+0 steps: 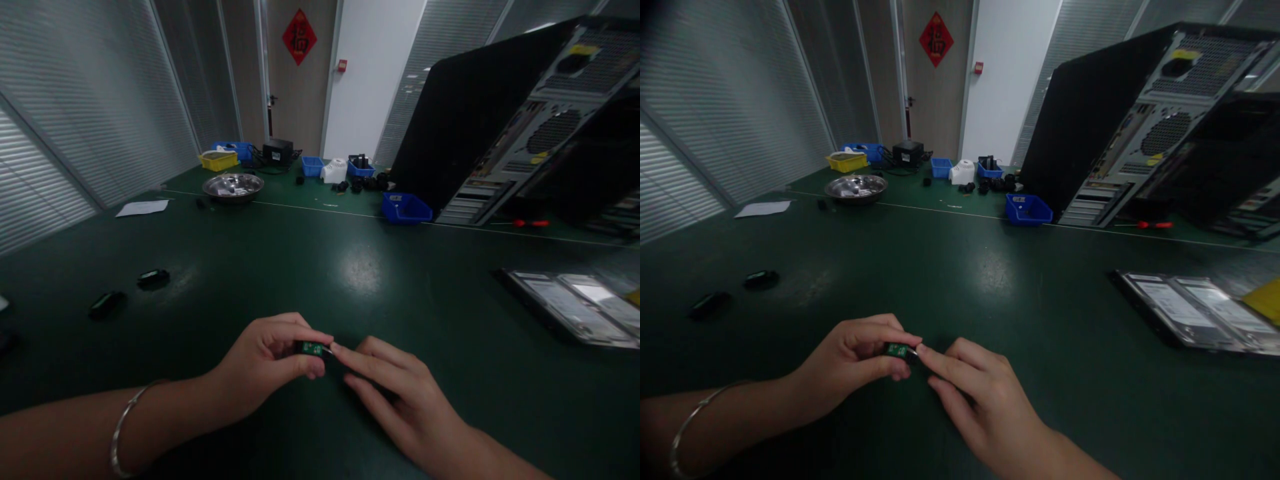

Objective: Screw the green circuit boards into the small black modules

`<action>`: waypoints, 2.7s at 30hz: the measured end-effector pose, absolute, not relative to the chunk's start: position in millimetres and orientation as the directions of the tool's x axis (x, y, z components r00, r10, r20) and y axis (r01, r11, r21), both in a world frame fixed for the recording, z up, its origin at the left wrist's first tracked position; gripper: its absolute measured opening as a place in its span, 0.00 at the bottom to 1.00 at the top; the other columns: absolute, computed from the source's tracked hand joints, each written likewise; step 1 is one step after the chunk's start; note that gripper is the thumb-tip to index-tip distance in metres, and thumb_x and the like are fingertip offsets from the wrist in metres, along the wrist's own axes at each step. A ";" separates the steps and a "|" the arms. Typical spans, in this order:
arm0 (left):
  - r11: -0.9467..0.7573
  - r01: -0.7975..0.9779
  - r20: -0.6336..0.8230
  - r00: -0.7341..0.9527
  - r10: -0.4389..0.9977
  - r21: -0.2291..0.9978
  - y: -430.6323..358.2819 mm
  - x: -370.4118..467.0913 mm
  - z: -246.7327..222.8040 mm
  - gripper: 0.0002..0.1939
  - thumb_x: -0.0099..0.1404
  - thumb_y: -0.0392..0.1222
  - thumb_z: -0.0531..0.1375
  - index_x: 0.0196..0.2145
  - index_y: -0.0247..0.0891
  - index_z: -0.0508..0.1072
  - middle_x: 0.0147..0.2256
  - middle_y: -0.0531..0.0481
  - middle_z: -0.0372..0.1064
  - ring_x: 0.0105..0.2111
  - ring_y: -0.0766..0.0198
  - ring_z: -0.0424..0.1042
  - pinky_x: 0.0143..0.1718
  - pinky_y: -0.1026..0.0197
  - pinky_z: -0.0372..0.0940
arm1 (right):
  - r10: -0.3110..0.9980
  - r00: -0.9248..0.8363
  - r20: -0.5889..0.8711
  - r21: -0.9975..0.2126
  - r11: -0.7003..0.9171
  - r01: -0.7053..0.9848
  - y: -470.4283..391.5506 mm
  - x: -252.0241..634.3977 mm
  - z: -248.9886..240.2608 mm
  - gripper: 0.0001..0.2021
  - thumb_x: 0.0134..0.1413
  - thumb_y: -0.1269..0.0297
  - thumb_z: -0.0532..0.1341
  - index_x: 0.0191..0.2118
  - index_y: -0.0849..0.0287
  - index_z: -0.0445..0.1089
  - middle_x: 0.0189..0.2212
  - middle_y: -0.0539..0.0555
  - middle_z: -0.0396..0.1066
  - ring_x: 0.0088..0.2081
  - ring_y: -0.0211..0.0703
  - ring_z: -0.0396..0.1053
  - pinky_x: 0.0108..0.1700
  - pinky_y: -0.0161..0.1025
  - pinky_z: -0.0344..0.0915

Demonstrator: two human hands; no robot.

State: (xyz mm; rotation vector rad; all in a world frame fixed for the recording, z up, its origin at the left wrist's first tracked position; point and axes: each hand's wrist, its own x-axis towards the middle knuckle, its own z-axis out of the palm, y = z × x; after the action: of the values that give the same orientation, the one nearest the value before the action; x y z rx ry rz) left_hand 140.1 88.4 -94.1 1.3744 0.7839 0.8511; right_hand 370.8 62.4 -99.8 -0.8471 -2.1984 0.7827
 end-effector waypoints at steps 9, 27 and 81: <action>-0.161 0.169 0.064 0.468 0.881 0.972 87.2 136.3 -95.0 0.15 0.59 0.34 0.67 0.44 0.45 0.81 0.34 0.50 0.71 0.31 0.67 0.69 0.30 0.65 0.61 | 0.747 -0.597 0.293 -0.710 0.588 0.388 63.6 369.6 -98.8 0.22 0.66 0.72 0.55 0.63 0.51 0.63 0.36 0.55 0.69 0.34 0.42 0.69 0.33 0.38 0.65; 0.032 -0.081 0.015 0.517 0.856 0.996 90.2 139.3 -93.9 0.14 0.58 0.31 0.66 0.42 0.39 0.81 0.35 0.50 0.69 0.31 0.67 0.71 0.35 0.63 0.67 | 0.764 -0.563 0.314 -0.773 0.550 0.315 63.9 369.6 -98.2 0.22 0.65 0.73 0.56 0.62 0.50 0.64 0.35 0.54 0.70 0.33 0.41 0.69 0.33 0.38 0.65; -0.052 -0.001 0.046 0.480 0.876 0.999 93.9 133.0 -90.9 0.11 0.60 0.32 0.65 0.41 0.39 0.81 0.38 0.47 0.74 0.35 0.63 0.74 0.37 0.62 0.69 | 0.778 -0.568 0.269 -0.792 0.515 0.329 62.6 370.3 -95.2 0.20 0.66 0.72 0.55 0.61 0.51 0.65 0.35 0.54 0.69 0.34 0.41 0.68 0.34 0.39 0.64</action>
State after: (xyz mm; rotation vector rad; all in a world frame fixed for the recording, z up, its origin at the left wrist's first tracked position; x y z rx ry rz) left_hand 133.0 93.9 -90.9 1.4500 0.8158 0.8611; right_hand 370.3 62.6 -95.2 -0.8986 -2.1363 0.9361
